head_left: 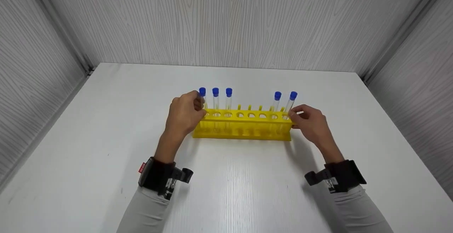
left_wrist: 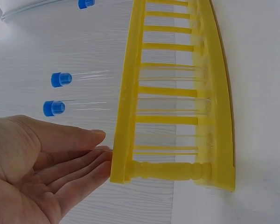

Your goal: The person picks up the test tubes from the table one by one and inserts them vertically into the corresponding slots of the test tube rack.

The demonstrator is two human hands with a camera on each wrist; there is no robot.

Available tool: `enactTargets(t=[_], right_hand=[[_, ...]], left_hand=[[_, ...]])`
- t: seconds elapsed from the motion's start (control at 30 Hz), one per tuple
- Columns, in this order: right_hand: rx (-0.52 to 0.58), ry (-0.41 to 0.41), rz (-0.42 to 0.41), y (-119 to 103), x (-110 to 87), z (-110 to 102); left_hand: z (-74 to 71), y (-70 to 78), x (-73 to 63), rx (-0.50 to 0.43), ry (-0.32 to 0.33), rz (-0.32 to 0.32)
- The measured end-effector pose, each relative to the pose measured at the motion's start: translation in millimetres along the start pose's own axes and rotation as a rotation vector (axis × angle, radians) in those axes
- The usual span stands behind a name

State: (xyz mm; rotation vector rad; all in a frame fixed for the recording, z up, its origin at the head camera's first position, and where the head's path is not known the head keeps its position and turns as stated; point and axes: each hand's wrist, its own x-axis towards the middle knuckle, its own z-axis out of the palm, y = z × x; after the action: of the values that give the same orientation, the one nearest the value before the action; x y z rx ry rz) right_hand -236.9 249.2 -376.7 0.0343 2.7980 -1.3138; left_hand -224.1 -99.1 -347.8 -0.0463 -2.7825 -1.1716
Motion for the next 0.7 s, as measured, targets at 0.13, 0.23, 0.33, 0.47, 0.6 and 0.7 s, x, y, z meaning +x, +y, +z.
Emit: enactTargets(t=[0.13,0.23,0.33,0.47,0.6,0.7], right_hand=[[-0.003,0.000,0.013,0.2,1.2,0.5],[-0.016,-0.001,0.024,-0.1,1.7,1.0],[-0.017,-0.001,0.029,-0.4,1.9,1.3],[-0.010,-0.004,0.025,-0.8,1.2,0.9],[-0.007,-0.006,0.019,-0.1,1.0,0.5],[-0.006,-0.005,0.009,-0.5,0.9,0.3]], left_hand=[[-0.1,-0.4,0.0,0.000,-0.002,0.002],[-0.1,-0.1,-0.4,0.002,-0.004,0.004],[0.0,-0.1,-0.4,0.005,-0.007,0.003],[0.1,-0.6,0.1,0.002,-0.012,-0.003],[0.6,-0.9,0.7,0.001,-0.015,-0.006],[0.5,-0.9,0.9,0.010,-0.012,-0.005]])
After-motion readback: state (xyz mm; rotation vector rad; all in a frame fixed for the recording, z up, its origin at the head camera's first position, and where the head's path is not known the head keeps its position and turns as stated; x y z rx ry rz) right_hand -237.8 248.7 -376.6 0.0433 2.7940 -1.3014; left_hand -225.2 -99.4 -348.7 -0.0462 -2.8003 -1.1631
